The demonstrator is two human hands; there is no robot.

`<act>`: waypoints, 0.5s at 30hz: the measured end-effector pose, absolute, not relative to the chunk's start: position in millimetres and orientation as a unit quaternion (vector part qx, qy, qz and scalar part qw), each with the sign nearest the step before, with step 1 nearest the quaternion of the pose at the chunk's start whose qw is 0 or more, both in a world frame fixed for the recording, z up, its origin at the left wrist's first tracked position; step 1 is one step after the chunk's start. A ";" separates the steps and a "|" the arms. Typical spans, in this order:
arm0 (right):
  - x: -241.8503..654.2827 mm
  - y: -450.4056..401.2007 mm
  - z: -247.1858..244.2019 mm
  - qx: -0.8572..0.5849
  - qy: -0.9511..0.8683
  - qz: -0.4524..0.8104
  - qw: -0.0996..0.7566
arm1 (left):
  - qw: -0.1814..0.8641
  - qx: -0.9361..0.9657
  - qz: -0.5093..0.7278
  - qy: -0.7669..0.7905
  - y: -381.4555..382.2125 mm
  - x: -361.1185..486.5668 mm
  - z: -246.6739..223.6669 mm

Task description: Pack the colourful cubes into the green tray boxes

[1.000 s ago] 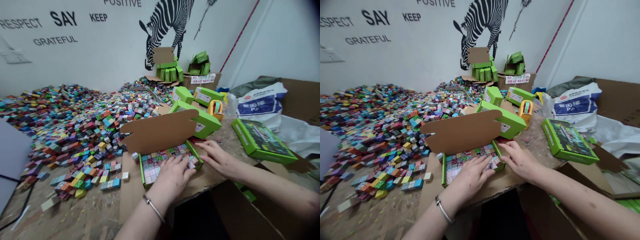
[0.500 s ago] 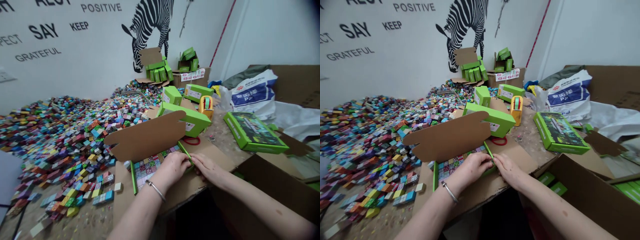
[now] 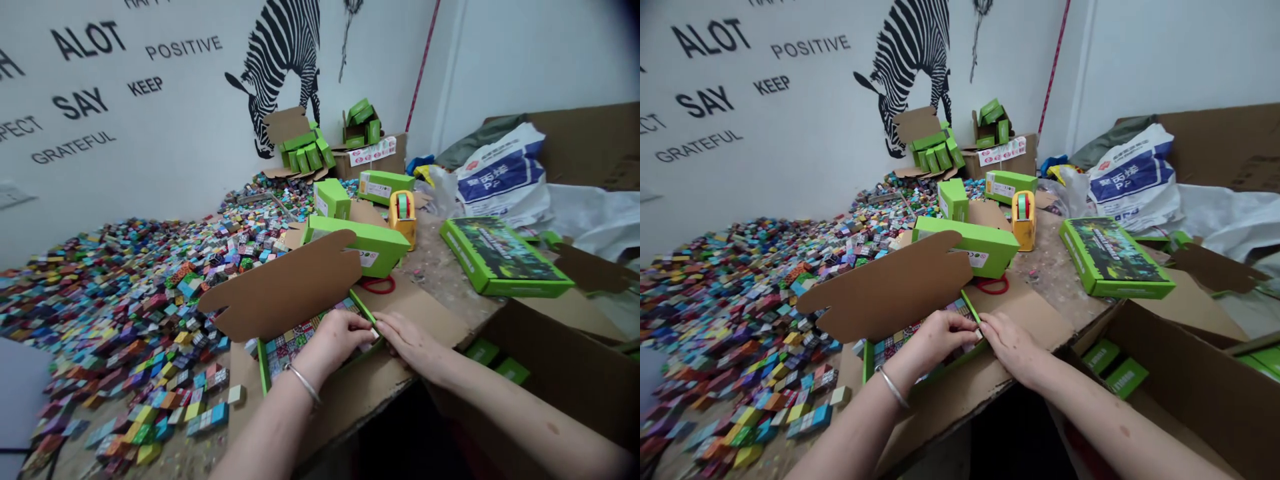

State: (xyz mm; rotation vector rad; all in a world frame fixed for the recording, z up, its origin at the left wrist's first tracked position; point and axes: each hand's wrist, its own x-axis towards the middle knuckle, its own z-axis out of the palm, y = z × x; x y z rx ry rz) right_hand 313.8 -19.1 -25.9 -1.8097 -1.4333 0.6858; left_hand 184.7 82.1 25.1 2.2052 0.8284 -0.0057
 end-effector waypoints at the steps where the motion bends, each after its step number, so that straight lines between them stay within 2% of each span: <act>1: 313.3 -19.0 -27.0 -0.700 -0.557 0.262 0.362 | 0.388 0.858 0.005 0.338 82.0 182.6 21.3; 7: 310.3 -17.5 -32.8 -0.705 -0.555 0.238 0.372 | 0.360 0.848 0.053 0.386 78.2 185.5 6.2; 15: 315.8 -16.7 -41.7 -0.701 -0.568 0.216 0.373 | 0.276 0.885 0.120 0.355 54.0 178.1 13.5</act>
